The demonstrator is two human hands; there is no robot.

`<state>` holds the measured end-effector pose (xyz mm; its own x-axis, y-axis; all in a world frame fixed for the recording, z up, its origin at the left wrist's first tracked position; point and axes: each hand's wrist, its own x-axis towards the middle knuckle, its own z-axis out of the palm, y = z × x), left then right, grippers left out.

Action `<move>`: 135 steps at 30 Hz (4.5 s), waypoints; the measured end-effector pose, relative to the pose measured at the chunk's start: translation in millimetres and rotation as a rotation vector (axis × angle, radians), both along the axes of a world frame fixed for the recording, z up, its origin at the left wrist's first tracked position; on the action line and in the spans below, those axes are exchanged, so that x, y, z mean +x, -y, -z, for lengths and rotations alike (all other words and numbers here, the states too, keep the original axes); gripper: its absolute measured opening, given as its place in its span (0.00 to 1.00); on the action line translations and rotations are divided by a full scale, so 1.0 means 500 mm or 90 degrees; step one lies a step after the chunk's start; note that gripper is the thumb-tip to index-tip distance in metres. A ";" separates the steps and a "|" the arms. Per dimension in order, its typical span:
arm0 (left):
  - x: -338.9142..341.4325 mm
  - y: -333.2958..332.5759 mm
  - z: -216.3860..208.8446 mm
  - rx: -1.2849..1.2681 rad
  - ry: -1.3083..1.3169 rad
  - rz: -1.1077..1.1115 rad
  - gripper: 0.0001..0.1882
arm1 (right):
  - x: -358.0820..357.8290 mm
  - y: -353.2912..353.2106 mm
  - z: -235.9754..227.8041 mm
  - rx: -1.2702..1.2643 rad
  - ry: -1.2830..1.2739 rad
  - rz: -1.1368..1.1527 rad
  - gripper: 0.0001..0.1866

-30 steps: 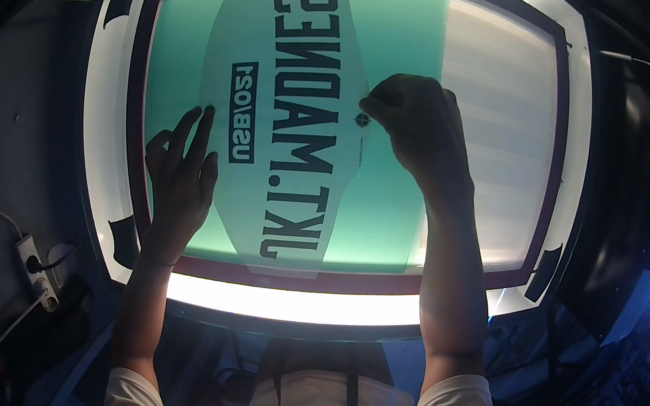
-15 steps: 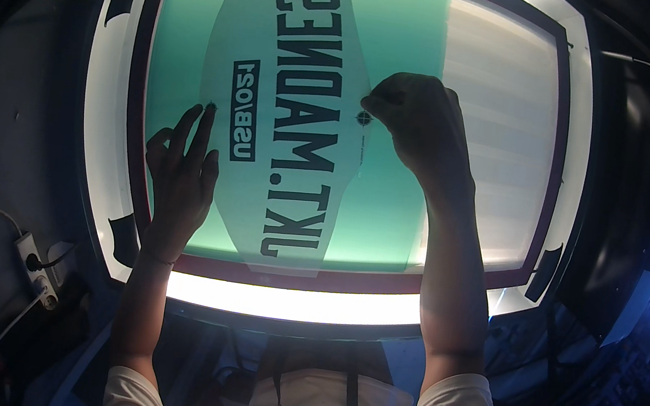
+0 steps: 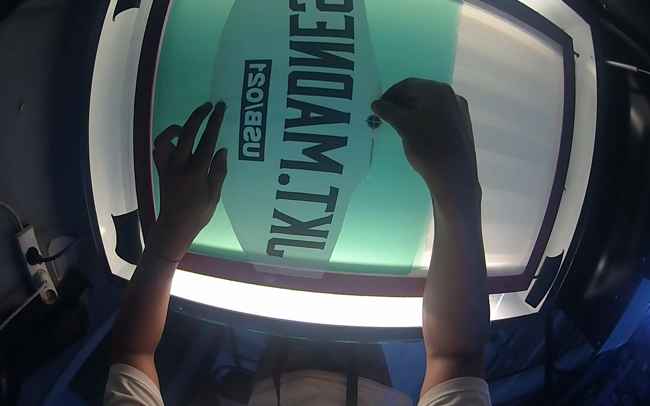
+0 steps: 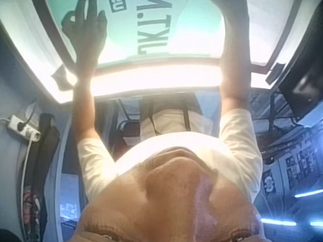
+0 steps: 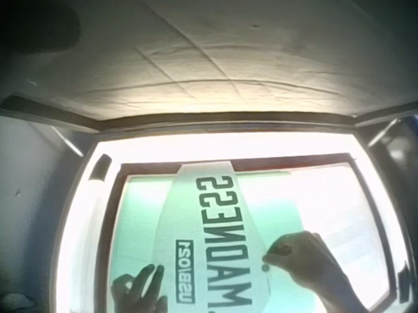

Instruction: The person prepares a screen for printing by aligning a stencil on a light box, securing it with tape, and placing a pre-coated screen over the design to expose it.

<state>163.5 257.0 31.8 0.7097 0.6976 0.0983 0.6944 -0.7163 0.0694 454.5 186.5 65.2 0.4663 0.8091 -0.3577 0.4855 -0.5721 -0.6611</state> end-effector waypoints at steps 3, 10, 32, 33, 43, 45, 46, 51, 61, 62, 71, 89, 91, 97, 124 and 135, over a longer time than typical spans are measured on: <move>-0.001 -0.001 0.000 -0.001 -0.001 0.001 0.30 | -0.001 0.001 0.002 0.012 -0.004 0.006 0.10; 0.000 0.000 0.000 -0.002 -0.006 0.001 0.30 | 0.003 0.002 0.005 0.011 -0.017 0.001 0.09; 0.004 0.001 -0.006 -0.042 0.022 -0.016 0.28 | 0.003 0.001 0.000 0.012 0.006 -0.005 0.10; 0.004 0.000 -0.007 -0.045 0.026 -0.014 0.28 | 0.003 0.001 0.001 0.013 0.007 -0.004 0.10; -0.004 -0.004 -0.003 -0.041 0.048 -0.007 0.26 | 0.000 -0.002 -0.006 -0.002 0.003 -0.020 0.13; -0.005 -0.004 0.000 -0.038 0.054 -0.008 0.25 | 0.000 -0.003 -0.005 -0.008 -0.003 -0.014 0.13; -0.006 -0.004 0.002 -0.036 0.057 -0.009 0.25 | -0.002 -0.003 -0.006 -0.008 0.002 -0.010 0.13; -0.008 -0.001 0.008 -0.010 0.069 -0.012 0.25 | -0.004 -0.007 -0.011 -0.022 0.004 -0.007 0.13; -0.008 -0.001 0.006 -0.009 0.062 -0.007 0.24 | -0.001 -0.003 -0.004 -0.021 -0.003 -0.007 0.13; -0.008 -0.001 0.005 -0.014 0.061 -0.006 0.24 | -0.001 -0.003 -0.005 -0.023 -0.001 -0.006 0.13; -0.008 -0.001 0.004 -0.020 0.070 -0.009 0.24 | 0.000 -0.001 0.000 -0.012 -0.015 -0.001 0.13; -0.009 0.000 0.007 -0.021 0.074 -0.006 0.27 | -0.001 -0.001 -0.004 -0.017 -0.006 0.002 0.13; -0.009 0.000 0.007 -0.020 0.072 -0.008 0.27 | -0.001 -0.002 -0.004 -0.020 -0.015 0.005 0.13; -0.010 0.001 0.010 -0.013 0.079 -0.004 0.26 | 0.002 -0.001 -0.003 -0.019 -0.018 -0.006 0.12; 0.001 -0.001 -0.005 -0.019 0.005 0.004 0.29 | 0.002 0.004 -0.006 0.009 -0.014 -0.011 0.11; 0.030 0.000 -0.041 0.001 -0.022 0.034 0.27 | 0.002 0.007 0.003 0.026 -0.007 0.001 0.11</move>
<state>178.3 257.0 52.3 0.7489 0.6585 0.0745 0.6571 -0.7524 0.0454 455.5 183.2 64.0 0.4640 0.8225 -0.3288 0.4771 -0.5448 -0.6896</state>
